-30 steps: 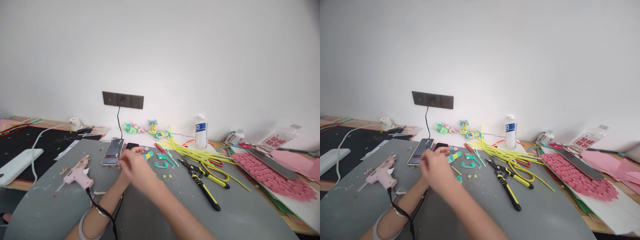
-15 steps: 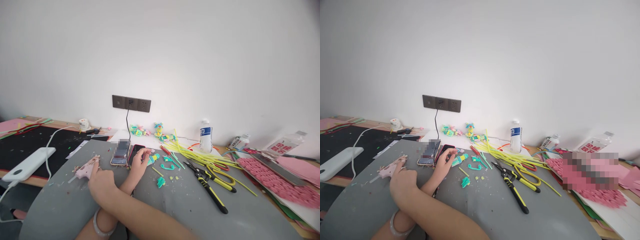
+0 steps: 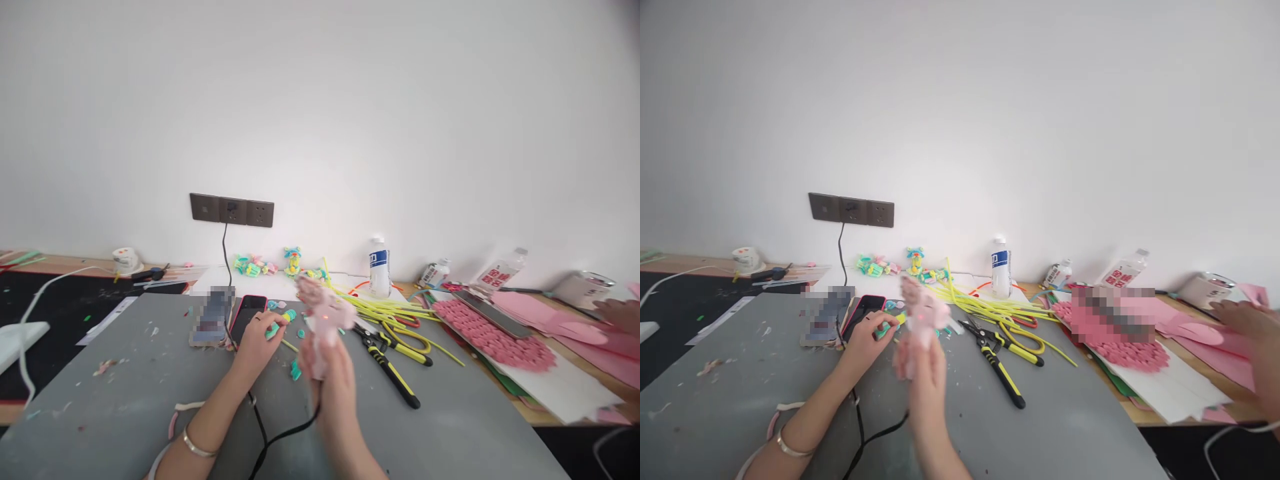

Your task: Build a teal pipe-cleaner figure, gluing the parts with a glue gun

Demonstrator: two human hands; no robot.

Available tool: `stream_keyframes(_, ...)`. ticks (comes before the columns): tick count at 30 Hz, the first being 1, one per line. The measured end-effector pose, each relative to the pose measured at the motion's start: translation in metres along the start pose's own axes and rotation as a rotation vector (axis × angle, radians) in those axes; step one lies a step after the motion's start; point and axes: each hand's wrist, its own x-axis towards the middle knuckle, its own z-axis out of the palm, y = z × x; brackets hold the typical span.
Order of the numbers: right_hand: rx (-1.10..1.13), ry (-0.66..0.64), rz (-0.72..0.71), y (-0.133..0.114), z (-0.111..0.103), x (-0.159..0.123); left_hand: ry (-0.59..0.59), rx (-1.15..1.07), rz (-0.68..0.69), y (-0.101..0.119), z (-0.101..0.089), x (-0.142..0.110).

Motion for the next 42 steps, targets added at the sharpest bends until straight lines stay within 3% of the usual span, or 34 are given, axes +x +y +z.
stream_keyframes(2,0.085,0.173,0.044,-0.004,-0.038,-0.001,-0.070,0.022,0.037,0.002,0.000,0.000)
stream_keyframes(4,0.065,0.244,0.076,-0.005,-0.068,-0.004,-0.131,0.067,0.085,0.004,0.000,0.000)
stream_keyframes(8,-0.019,0.218,0.193,0.006,-0.106,-0.008,-0.232,0.217,0.153,0.007,0.003,-0.002)
stream_keyframes(12,-0.076,0.149,0.274,0.020,-0.123,-0.004,-0.389,0.296,0.230,0.014,0.010,-0.008)
stream_keyframes(17,-0.137,0.064,0.352,0.022,-0.127,0.005,-0.529,0.289,0.297,0.023,0.016,-0.017)
stream_keyframes(23,-0.198,0.078,0.383,0.017,-0.122,0.006,-0.597,0.311,0.267,0.026,0.016,-0.019)
stream_keyframes(42,-0.235,0.006,0.418,0.028,-0.129,0.014,-0.610,0.273,0.245,0.025,0.016,-0.018)
